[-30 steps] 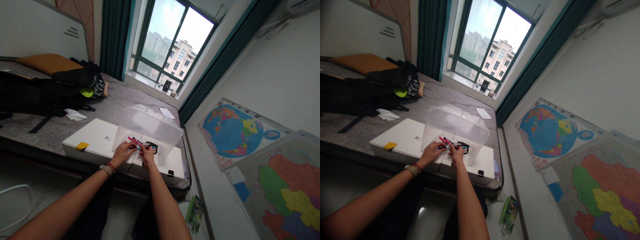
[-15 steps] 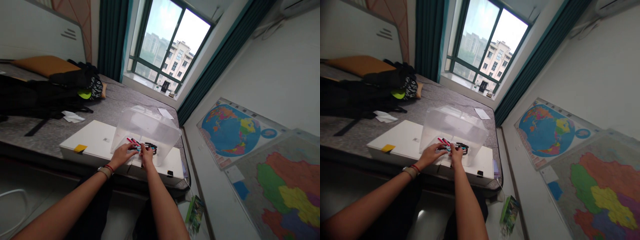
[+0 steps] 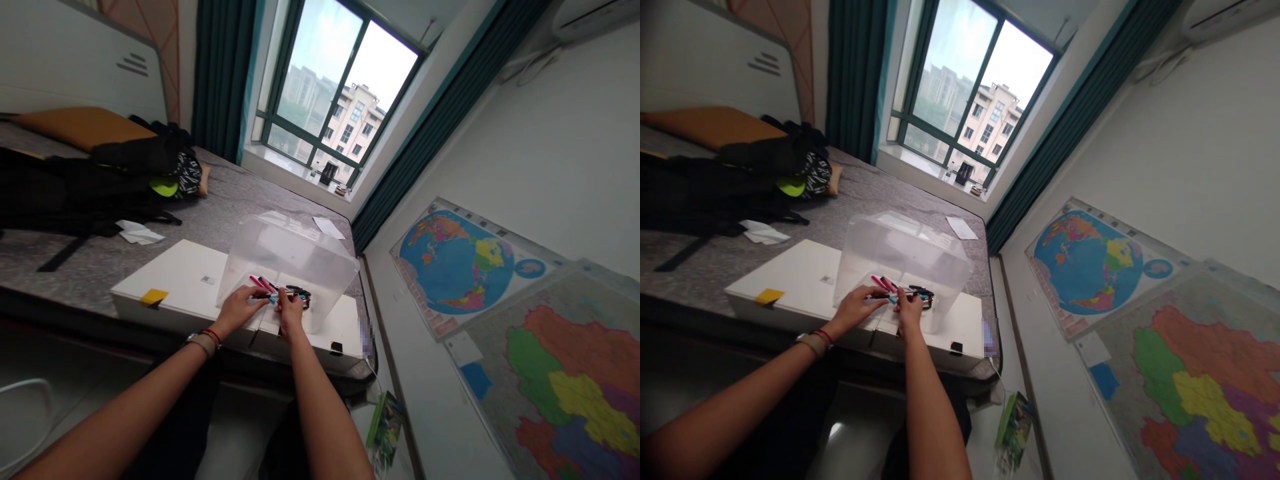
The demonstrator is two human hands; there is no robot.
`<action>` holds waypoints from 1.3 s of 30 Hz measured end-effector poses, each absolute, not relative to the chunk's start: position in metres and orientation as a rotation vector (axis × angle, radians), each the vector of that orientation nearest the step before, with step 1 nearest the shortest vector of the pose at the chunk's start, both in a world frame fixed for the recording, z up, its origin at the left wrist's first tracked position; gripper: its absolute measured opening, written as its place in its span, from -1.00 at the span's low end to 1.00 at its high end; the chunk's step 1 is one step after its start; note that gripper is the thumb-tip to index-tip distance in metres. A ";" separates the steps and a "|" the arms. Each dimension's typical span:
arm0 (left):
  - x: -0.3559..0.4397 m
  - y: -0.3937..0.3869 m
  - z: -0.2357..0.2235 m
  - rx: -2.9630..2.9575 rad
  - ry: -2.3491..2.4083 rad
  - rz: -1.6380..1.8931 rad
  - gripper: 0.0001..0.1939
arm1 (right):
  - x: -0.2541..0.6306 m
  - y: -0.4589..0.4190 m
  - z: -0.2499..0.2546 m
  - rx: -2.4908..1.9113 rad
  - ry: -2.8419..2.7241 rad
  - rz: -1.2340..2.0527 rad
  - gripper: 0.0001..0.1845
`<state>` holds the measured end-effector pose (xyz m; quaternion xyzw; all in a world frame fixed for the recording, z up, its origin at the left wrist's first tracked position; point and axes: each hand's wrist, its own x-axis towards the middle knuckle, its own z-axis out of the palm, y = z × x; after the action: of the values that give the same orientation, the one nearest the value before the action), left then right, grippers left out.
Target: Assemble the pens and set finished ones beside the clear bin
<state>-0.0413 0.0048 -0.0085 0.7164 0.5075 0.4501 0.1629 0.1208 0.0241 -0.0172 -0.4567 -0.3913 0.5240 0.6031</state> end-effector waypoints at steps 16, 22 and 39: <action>-0.041 0.003 -0.001 1.905 1.432 1.166 -0.55 | 0.121 0.023 -0.015 -1.040 -0.918 1.214 -0.56; -0.040 0.004 0.001 1.938 1.531 1.034 -0.56 | 0.121 0.025 -0.018 -1.048 -0.926 1.205 -0.56; -0.043 0.008 -0.003 1.952 1.506 1.020 -0.53 | 0.122 0.024 -0.019 -1.055 -0.947 1.201 -0.58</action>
<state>-0.0425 0.0075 -0.0025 0.7111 0.5486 0.3718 0.2347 0.1223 0.0236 -0.0189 -0.4549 -0.4083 0.5179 0.5984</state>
